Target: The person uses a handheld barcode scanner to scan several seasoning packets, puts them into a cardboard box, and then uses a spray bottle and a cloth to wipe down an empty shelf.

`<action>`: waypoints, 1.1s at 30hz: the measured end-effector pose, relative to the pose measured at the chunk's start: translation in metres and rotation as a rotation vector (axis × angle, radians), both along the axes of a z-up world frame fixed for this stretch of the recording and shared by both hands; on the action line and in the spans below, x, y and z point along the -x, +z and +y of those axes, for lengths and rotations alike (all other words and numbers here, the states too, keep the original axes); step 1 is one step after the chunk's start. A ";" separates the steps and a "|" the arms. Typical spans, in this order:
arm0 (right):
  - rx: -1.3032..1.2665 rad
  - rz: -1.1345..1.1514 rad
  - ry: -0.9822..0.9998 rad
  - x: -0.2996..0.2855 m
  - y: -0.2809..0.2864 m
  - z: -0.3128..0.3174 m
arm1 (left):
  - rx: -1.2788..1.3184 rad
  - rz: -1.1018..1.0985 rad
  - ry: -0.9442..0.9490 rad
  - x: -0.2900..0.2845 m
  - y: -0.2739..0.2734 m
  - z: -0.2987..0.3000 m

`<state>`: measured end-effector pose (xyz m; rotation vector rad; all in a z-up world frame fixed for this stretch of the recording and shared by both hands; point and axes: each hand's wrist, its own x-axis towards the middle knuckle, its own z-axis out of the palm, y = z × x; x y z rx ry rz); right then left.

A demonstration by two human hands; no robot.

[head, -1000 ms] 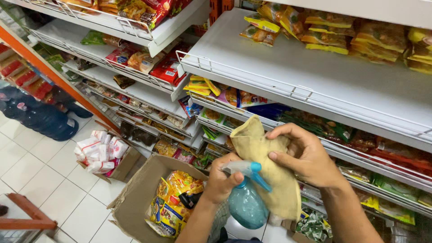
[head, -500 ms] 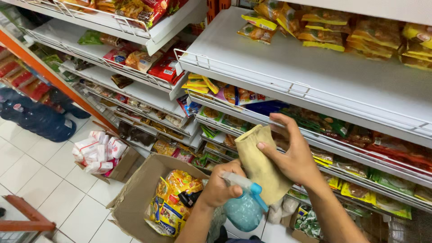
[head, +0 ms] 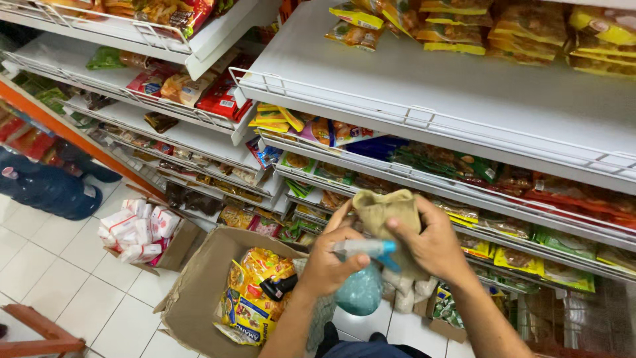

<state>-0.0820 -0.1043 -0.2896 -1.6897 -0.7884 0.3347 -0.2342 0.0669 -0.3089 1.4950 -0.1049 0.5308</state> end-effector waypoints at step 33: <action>-0.346 0.853 -0.107 0.007 -0.055 -0.086 | 0.603 0.250 -0.375 -0.025 -0.040 -0.051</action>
